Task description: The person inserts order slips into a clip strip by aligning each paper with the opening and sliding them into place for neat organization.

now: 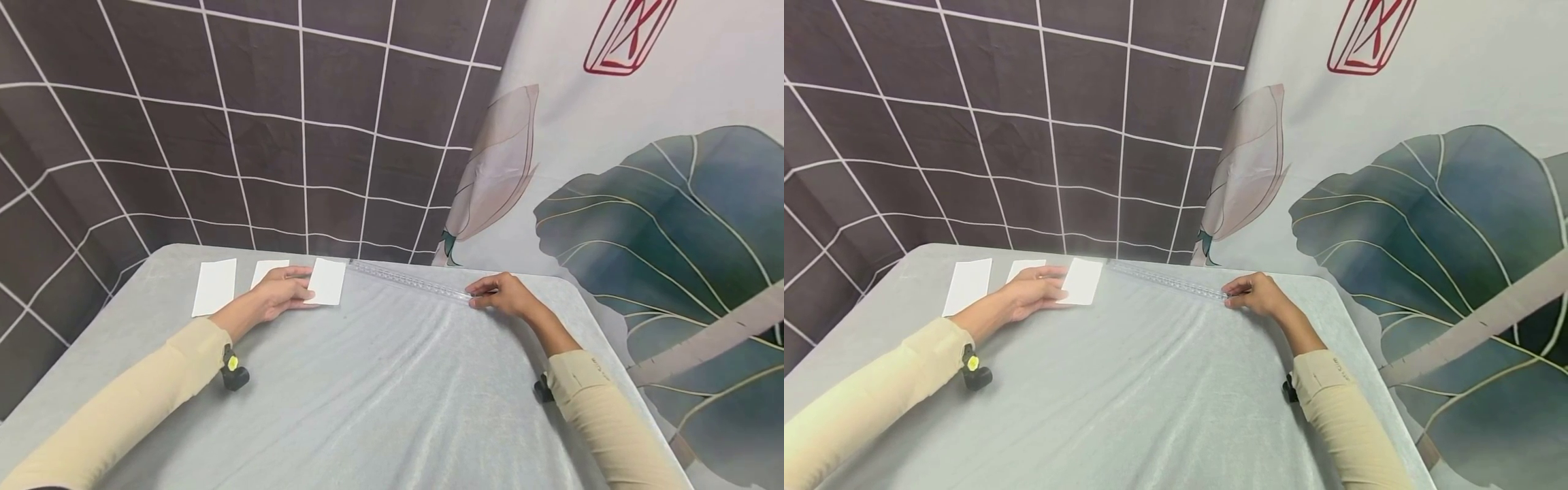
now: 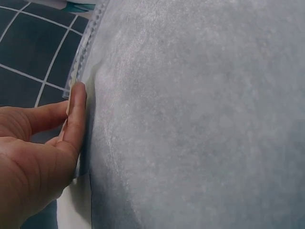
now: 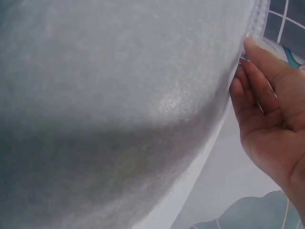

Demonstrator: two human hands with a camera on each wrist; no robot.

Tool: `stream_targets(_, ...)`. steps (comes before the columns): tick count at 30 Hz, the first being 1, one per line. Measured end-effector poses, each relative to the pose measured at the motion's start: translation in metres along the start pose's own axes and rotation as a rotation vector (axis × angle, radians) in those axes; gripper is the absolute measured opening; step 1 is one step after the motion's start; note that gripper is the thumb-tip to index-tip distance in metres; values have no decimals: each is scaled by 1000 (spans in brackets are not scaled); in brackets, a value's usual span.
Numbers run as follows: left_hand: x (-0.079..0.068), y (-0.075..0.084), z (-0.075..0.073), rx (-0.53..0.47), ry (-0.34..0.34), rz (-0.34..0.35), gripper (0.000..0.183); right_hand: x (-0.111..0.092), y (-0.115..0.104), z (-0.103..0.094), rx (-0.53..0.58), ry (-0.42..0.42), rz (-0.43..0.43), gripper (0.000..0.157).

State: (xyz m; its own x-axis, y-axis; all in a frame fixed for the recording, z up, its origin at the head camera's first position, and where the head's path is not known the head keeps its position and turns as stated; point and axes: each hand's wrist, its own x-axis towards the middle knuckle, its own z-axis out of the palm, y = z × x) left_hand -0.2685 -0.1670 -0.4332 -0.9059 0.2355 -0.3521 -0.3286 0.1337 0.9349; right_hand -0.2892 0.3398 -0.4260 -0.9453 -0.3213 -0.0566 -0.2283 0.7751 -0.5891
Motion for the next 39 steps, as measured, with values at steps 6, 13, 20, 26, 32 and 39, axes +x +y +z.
stream_targets(6, 0, 0, -2, 25, 1, 11, 82, 1, -1, -1, -3, -3, 19, 29)
stream_targets(13, 1, 1, 0, 12, -26, 9, 82, 1, -1, -1, -2, -9, 34, 29)
stream_targets(20, 5, 1, 4, 16, -37, 3, 82, 1, 3, -1, 27, -10, 39, 30)
stream_targets(26, 8, 3, 7, 27, -50, 6, 81, 1, 5, -3, 58, -27, 49, 33)
stream_targets(32, 11, 3, 7, 39, -52, 3, 77, 3, 6, -3, 62, -27, 54, 32)
stream_targets(39, 12, 3, 8, 40, -60, 5, 76, 2, 6, -2, 84, -26, 72, 31)
